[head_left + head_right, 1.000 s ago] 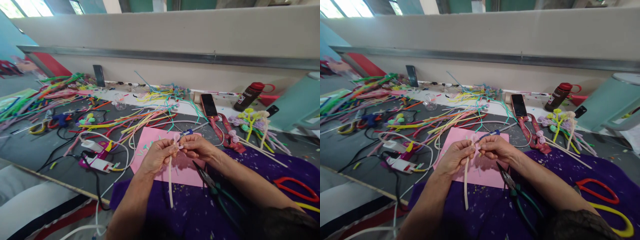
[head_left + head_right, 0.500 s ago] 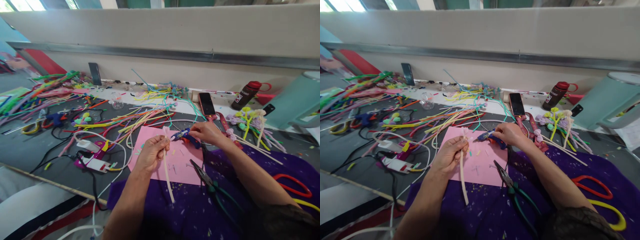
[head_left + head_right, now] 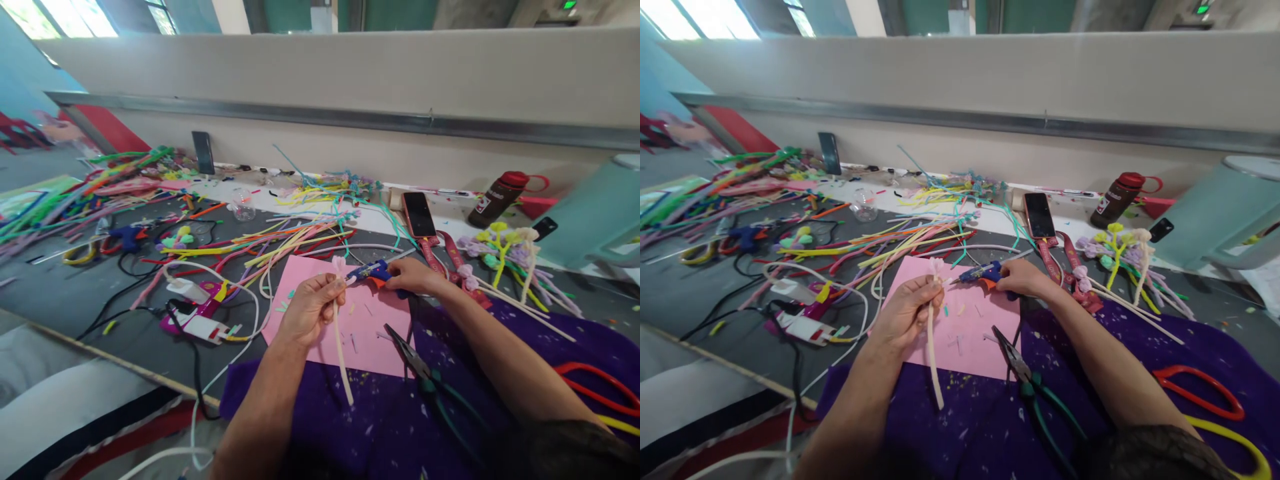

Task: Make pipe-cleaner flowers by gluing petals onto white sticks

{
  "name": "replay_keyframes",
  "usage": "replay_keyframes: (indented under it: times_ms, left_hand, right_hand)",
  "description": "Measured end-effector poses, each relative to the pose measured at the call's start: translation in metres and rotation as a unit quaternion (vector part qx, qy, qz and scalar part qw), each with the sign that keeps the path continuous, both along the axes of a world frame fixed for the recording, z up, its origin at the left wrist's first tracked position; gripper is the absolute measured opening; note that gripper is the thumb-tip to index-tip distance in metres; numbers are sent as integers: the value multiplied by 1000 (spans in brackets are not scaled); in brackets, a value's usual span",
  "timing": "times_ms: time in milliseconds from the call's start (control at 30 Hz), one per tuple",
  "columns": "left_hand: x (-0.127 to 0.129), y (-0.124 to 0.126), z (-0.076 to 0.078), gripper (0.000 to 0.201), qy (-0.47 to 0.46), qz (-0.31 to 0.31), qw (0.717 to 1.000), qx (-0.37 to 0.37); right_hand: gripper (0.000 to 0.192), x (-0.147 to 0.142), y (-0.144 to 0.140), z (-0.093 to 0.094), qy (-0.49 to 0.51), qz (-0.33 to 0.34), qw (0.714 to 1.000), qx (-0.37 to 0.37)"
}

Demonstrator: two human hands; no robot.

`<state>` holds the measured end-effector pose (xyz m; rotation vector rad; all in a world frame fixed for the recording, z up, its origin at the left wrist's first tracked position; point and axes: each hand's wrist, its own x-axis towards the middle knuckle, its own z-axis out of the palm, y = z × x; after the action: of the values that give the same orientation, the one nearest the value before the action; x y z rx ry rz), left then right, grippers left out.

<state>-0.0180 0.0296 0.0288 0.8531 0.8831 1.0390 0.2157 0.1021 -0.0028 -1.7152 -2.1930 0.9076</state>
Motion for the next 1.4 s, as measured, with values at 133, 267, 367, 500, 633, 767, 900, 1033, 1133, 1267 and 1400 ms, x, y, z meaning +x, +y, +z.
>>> replay_keyframes:
  times_ms: [133, 267, 367, 500, 633, 767, 900, 1033, 1133, 1267, 1400]
  left_hand:
    - [-2, 0, -1, 23, -19, 8, 1000, -6]
    - [-6, 2, -6, 21, -67, 8, 998, -19]
    - [-9, 4, -8, 19, -130, -7, 991, -33]
    - [-11, 5, -7, 16, -218, -39, 974, -56]
    - [-12, 3, -5, 14, -249, -57, 965, -66]
    - [-12, 3, -5, 18, -225, -56, 971, -58]
    - [-8, 3, -5, 26, -86, 18, 996, -20]
    - [-3, 1, -5, 27, 121, 126, 984, 36]
    - [-2, 0, -7, 23, 239, 161, 954, 84]
    - [-4, 1, -13, 21, 331, 164, 921, 127]
    - [-5, 2, -15, 18, 349, 160, 913, 137]
  right_hand:
    - [27, 7, -2, 9, 172, -2, 985, -18]
    - [35, 2, -8, 17, 421, -39, 902, -82]
    - [34, -11, -18, 20, 530, -61, 836, -128]
    - [31, -27, -36, 28, 572, -99, 812, -62]
    - [22, -33, -52, 40, 547, -79, 834, 4]
    - [17, -31, -64, 50, 504, -31, 861, 65]
    - [12, -26, -68, 54, 457, -36, 884, 94]
    - [17, -21, -67, 57, 429, -21, 896, 112]
    - [23, -17, -65, 57, 383, -30, 914, 129]
    - [26, -11, -64, 54, 301, -51, 940, 155]
    - [26, -12, -65, 54, 307, -74, 937, 150]
